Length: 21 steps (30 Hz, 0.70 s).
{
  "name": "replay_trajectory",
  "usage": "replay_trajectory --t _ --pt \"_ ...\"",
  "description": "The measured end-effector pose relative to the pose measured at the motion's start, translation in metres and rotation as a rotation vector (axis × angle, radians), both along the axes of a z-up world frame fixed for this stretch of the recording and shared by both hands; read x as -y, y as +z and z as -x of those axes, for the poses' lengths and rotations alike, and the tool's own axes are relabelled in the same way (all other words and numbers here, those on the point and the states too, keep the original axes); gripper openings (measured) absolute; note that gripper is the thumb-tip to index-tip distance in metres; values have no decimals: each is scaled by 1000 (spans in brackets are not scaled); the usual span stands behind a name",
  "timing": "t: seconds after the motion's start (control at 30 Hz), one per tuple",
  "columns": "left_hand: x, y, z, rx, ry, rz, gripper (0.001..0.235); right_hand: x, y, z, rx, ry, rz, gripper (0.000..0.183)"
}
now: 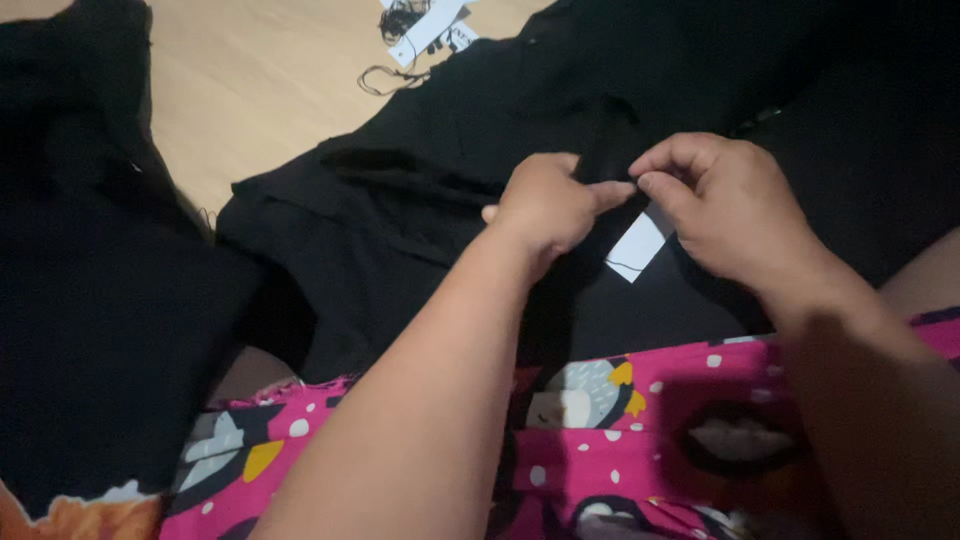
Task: The person attaches a white tag to the collar of a black t-shirt using a needle and thread. They then smooth out the t-shirt and handle another black t-shirt with a graphic print.
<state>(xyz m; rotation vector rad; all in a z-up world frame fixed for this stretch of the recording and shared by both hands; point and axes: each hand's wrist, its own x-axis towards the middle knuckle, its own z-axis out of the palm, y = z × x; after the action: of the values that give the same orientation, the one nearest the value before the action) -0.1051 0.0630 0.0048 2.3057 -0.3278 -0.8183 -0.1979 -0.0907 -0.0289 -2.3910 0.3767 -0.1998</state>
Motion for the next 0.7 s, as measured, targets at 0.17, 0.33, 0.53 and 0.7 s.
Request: replay_trajectory --t 0.17,0.33,0.53,0.7 --pt "-14 -24 -6 -138 31 91 51 -12 3 -3 -30 3 -13 14" --pt "-18 -58 -16 -183 17 266 86 -15 -1 -5 -33 70 0 15" --pt "-18 -53 -18 -295 61 349 51 -18 -11 -7 155 34 -49 13" --pt "-15 -77 -21 -328 137 381 32 -19 -10 -9 132 28 -182 11"
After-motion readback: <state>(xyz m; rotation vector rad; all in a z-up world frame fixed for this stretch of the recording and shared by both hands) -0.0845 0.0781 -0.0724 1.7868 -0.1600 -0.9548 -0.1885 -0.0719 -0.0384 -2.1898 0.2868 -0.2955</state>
